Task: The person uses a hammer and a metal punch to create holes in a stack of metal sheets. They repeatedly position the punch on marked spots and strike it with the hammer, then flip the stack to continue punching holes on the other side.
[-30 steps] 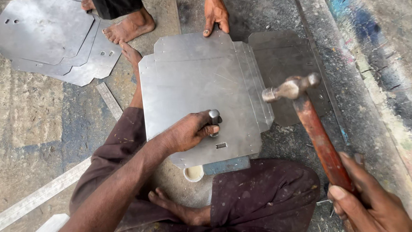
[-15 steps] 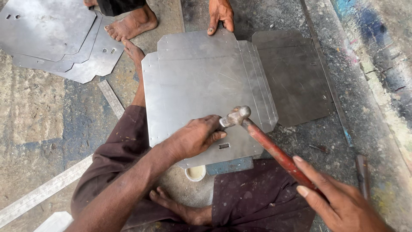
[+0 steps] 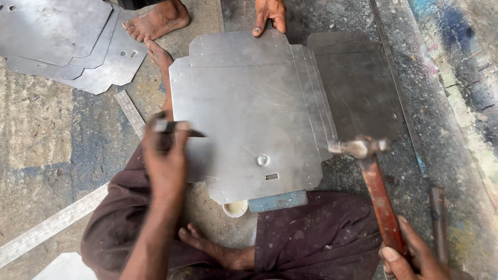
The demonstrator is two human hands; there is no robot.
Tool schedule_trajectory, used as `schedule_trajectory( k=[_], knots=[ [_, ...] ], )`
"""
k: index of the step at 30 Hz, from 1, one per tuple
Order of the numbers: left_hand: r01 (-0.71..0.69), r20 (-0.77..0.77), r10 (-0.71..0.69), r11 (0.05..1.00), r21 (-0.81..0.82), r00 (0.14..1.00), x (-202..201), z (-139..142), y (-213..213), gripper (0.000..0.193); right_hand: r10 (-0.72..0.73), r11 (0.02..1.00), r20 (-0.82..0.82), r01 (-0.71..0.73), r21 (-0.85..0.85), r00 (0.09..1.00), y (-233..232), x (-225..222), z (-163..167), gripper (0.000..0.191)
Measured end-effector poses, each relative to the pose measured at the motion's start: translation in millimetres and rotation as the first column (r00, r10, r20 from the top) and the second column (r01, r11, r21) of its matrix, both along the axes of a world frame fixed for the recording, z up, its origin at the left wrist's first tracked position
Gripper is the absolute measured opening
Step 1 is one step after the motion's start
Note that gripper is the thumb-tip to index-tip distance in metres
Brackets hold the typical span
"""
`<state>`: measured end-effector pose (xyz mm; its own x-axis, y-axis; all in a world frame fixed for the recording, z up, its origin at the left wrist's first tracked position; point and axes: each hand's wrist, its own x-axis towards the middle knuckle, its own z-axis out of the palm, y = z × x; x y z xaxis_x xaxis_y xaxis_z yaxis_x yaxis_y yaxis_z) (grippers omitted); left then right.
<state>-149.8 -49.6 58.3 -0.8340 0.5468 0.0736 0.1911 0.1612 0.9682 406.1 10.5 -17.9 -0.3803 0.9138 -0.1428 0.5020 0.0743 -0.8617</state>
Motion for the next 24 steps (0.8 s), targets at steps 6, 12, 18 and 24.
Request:
schedule_trajectory(
  k=[6,12,18,24],
  knots=[
    [0.04,0.576,-0.002,0.998,-0.053,0.818,-11,-20,-6,0.06,-0.132,0.991,-0.176,0.124,-0.054,0.976,-14,-12,-21,0.082],
    [0.065,0.668,-0.062,0.998,0.021,0.742,45,-46,5,0.049,-0.402,0.896,-0.025,0.387,-0.217,0.916,-32,-42,11,0.077],
    [0.074,0.579,-0.142,0.987,0.14,0.803,78,-62,17,0.037,-0.444,0.884,-0.087,0.421,-0.203,0.892,-41,-63,35,0.07],
    [0.018,0.632,-0.184,0.965,0.26,0.753,68,-61,18,0.035,-0.375,0.922,-0.165,0.349,-0.17,0.912,-43,-60,33,0.07]
  ],
)
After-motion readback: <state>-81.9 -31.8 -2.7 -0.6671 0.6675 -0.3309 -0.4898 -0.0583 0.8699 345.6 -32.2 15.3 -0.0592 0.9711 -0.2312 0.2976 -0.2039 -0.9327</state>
